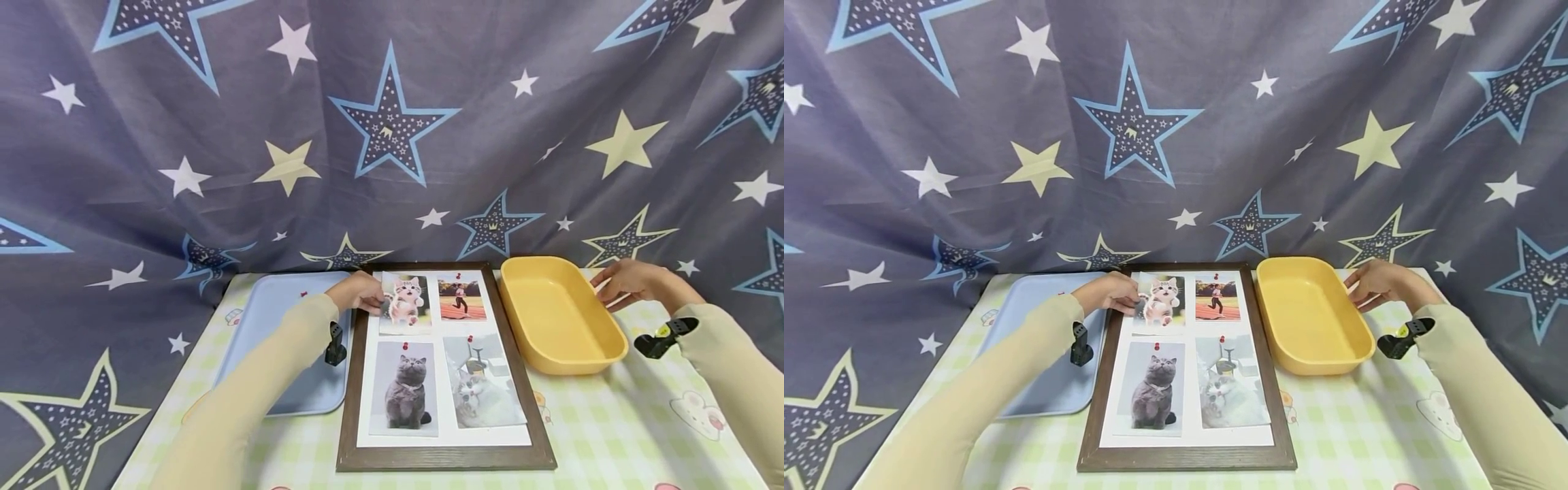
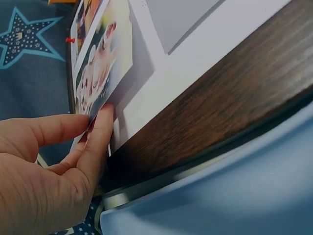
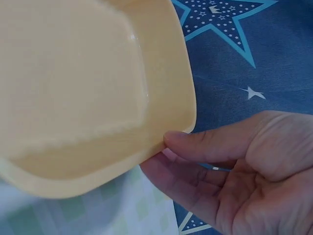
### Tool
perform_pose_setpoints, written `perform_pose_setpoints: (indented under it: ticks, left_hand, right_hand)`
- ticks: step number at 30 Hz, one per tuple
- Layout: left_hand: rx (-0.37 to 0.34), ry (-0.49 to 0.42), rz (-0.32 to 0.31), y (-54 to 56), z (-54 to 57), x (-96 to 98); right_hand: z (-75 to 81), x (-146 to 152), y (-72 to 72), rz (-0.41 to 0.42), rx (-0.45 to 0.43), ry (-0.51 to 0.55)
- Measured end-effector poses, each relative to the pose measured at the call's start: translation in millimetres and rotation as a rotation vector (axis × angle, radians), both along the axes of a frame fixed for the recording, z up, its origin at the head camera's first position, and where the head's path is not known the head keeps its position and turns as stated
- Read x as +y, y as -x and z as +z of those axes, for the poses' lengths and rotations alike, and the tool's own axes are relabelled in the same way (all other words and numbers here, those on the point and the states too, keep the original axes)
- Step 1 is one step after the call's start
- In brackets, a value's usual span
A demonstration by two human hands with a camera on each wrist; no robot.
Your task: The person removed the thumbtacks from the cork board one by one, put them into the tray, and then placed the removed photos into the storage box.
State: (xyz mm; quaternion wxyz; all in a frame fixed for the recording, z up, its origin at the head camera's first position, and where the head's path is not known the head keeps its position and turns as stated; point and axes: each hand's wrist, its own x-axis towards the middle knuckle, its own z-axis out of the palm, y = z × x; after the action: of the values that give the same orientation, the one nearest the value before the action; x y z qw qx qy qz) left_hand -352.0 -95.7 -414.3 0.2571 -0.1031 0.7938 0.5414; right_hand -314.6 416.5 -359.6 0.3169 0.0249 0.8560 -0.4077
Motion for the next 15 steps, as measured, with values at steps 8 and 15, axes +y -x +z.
perform_pose_setpoints:
  ticks: [8, 15]
  left_hand:
    - [0.006, 0.025, -0.022, 1.9, -1.1, 1.7]
    - [-0.007, 0.001, -0.052, 3.5, 1.7, -1.6]
  right_hand:
    - [-4.2, 3.7, 1.7, -0.031, -0.032, 0.023]
    - [-3.0, 1.3, 3.7, -0.016, -0.043, -0.018]
